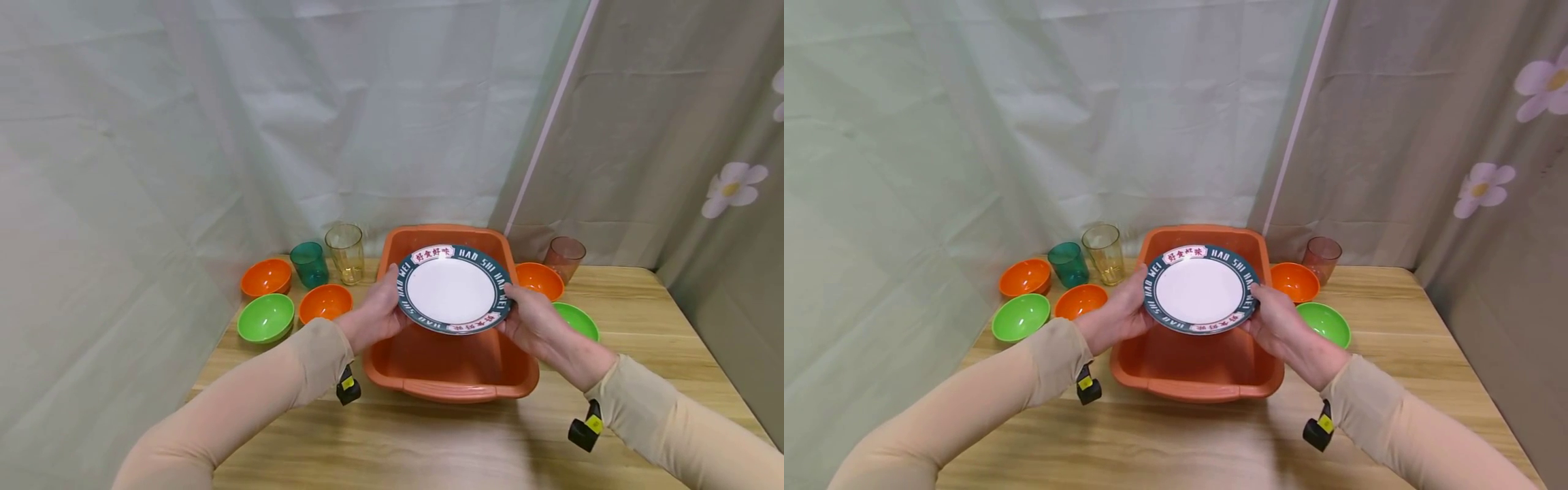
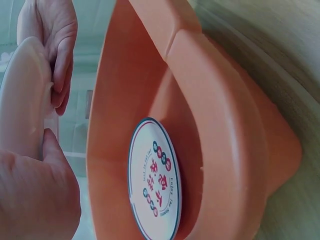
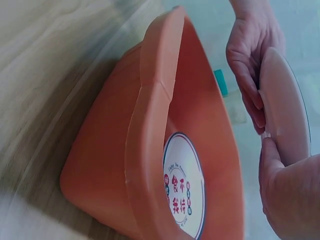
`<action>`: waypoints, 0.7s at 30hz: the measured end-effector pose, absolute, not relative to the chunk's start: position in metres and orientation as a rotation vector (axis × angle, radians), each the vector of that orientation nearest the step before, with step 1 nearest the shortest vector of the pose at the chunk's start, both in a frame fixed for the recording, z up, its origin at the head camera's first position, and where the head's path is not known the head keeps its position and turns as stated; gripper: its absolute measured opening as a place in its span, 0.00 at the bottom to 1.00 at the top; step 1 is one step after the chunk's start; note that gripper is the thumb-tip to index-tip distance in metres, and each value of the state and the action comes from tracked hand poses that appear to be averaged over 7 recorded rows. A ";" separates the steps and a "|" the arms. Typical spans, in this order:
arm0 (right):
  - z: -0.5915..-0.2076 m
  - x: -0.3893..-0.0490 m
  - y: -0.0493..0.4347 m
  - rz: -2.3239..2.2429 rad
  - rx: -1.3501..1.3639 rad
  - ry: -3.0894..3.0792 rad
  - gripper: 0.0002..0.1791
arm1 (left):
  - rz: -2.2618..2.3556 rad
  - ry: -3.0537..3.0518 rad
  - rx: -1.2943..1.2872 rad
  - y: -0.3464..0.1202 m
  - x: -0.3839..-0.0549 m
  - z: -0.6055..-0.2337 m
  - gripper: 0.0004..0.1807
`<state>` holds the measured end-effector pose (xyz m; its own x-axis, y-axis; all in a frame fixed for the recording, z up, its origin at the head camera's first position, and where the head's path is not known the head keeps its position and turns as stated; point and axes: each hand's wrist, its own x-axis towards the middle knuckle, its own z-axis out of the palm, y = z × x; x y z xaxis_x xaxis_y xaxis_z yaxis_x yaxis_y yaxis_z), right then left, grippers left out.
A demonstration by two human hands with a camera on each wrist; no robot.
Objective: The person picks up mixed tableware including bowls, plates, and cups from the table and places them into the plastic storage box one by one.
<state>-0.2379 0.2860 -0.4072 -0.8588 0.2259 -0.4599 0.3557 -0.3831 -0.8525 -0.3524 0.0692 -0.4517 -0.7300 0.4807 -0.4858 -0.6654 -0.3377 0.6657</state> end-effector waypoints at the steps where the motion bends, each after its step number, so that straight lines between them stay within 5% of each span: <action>1: -0.407 -0.238 0.287 -2.417 0.792 1.695 0.30 | 2.098 1.185 -0.266 0.069 -0.352 -0.451 0.30; 14: -0.404 -0.234 0.301 -2.229 0.565 1.952 0.27 | 2.107 1.241 -0.239 0.069 -0.357 -0.444 0.30; 21: -0.402 -0.229 0.313 -1.956 0.431 2.313 0.36 | 2.129 1.201 -0.216 0.069 -0.360 -0.445 0.31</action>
<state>-0.2288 0.3130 -0.4015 -0.9570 0.1602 -0.2418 0.2650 0.1444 -0.9534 -0.3598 0.0694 -0.4454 -0.7590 0.4741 -0.4462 -0.6271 -0.3481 0.6968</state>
